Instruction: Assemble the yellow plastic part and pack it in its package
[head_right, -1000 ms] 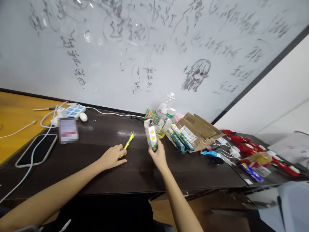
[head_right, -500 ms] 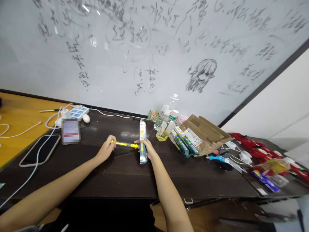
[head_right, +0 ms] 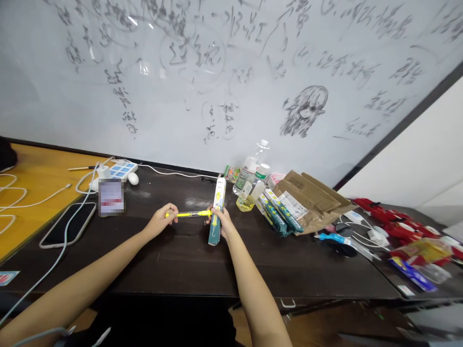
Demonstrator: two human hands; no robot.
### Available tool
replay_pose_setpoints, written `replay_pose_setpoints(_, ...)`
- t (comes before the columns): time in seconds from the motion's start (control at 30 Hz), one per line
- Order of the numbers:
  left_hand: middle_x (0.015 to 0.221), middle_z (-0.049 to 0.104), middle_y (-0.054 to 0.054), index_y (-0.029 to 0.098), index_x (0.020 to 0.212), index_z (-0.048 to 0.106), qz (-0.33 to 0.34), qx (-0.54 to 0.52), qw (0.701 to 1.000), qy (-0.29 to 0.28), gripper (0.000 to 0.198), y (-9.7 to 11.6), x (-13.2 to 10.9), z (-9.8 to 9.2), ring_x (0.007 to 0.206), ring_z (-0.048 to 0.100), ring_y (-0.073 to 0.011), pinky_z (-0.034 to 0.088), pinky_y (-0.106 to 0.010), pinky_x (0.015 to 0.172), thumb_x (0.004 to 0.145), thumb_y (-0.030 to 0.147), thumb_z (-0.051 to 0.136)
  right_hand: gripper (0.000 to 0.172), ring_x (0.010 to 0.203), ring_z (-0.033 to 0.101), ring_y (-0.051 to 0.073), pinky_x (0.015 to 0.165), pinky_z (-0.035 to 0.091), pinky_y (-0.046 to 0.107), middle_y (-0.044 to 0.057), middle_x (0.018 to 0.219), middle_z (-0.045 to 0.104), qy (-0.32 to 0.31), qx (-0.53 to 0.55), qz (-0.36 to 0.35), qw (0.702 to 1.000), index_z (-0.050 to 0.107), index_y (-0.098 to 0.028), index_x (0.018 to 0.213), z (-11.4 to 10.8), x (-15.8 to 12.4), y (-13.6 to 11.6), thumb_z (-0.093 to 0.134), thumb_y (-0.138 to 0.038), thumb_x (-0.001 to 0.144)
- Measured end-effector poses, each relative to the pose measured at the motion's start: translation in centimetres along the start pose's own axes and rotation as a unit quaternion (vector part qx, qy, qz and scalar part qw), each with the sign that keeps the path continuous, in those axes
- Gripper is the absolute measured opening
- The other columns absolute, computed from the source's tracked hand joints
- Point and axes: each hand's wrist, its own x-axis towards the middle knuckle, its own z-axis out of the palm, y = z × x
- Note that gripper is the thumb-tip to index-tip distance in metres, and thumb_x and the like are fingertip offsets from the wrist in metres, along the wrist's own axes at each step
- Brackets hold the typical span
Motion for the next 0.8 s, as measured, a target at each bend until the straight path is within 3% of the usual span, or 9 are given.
replay_pose_setpoints(0.13,0.061,0.059,0.003,0.021,0.099,0.057,0.028,0.150,0.983,-0.103,0.032,1.4,-0.6,-0.3,0.057,0.055,-0.0132,0.039,-0.023,0.061,0.087,0.046,0.041,0.030,0.053,0.054,0.008,0.053,0.056,0.026,0.000,0.079,0.061,-0.032,0.014,0.015,0.999,0.053,-0.018,0.088,0.3,0.0,0.2,0.071,-0.028,0.065)
replay_pose_setpoints(0.3,0.097,0.066,-0.002,0.027,0.126,0.044,0.075,0.245,0.950,-0.178,0.043,2.1,-1.2,0.2,0.082,0.063,-0.0204,0.043,-0.028,0.072,0.088,0.047,0.041,0.031,0.057,0.058,0.009,0.061,0.058,0.030,0.000,0.083,0.061,-0.086,0.016,0.028,0.996,0.053,-0.018,0.091,0.8,-0.4,0.1,0.072,-0.027,0.067)
replay_pose_setpoints(0.47,0.124,0.055,-0.009,0.026,0.137,0.033,0.098,0.310,0.934,-0.148,0.052,1.8,-1.3,0.5,0.099,0.061,-0.0238,0.046,-0.032,0.079,0.089,0.042,0.041,0.035,0.063,0.062,0.012,0.065,0.059,0.031,0.003,0.090,0.063,-0.184,-0.017,0.070,0.980,0.054,-0.016,0.095,1.9,-1.3,0.3,0.073,-0.026,0.068)
replay_pose_setpoints(0.63,0.134,0.045,-0.007,0.029,0.137,0.034,0.125,0.256,0.945,-0.158,0.050,2.2,-1.0,0.5,0.106,0.057,-0.0200,0.046,-0.031,0.086,0.088,0.033,0.043,0.036,0.066,0.065,0.014,0.063,0.059,0.031,0.005,0.093,0.063,-0.218,-0.016,0.085,0.972,0.053,-0.015,0.099,2.2,-1.6,0.5,0.071,-0.028,0.071)
replay_pose_setpoints(0.7,0.133,0.047,-0.006,0.028,0.131,0.041,0.135,0.222,0.949,-0.177,0.044,2.3,-0.9,0.4,0.111,0.054,-0.0195,0.043,-0.030,0.091,0.087,0.032,0.044,0.037,0.068,0.065,0.015,0.063,0.059,0.031,0.006,0.094,0.063,-0.214,-0.011,0.083,0.973,0.053,-0.015,0.101,2.0,-1.5,0.4,0.071,-0.027,0.071)
replay_pose_setpoints(0.8,0.116,0.059,-0.004,0.025,0.119,0.050,0.115,0.213,0.952,-0.188,0.034,2.1,-0.8,0.5,0.101,0.058,-0.0193,0.043,-0.029,0.085,0.086,0.034,0.047,0.038,0.075,0.066,0.018,0.064,0.060,0.033,0.005,0.093,0.064,-0.212,-0.009,0.087,0.973,0.054,-0.015,0.102,1.7,-1.4,0.4,0.071,-0.027,0.071)
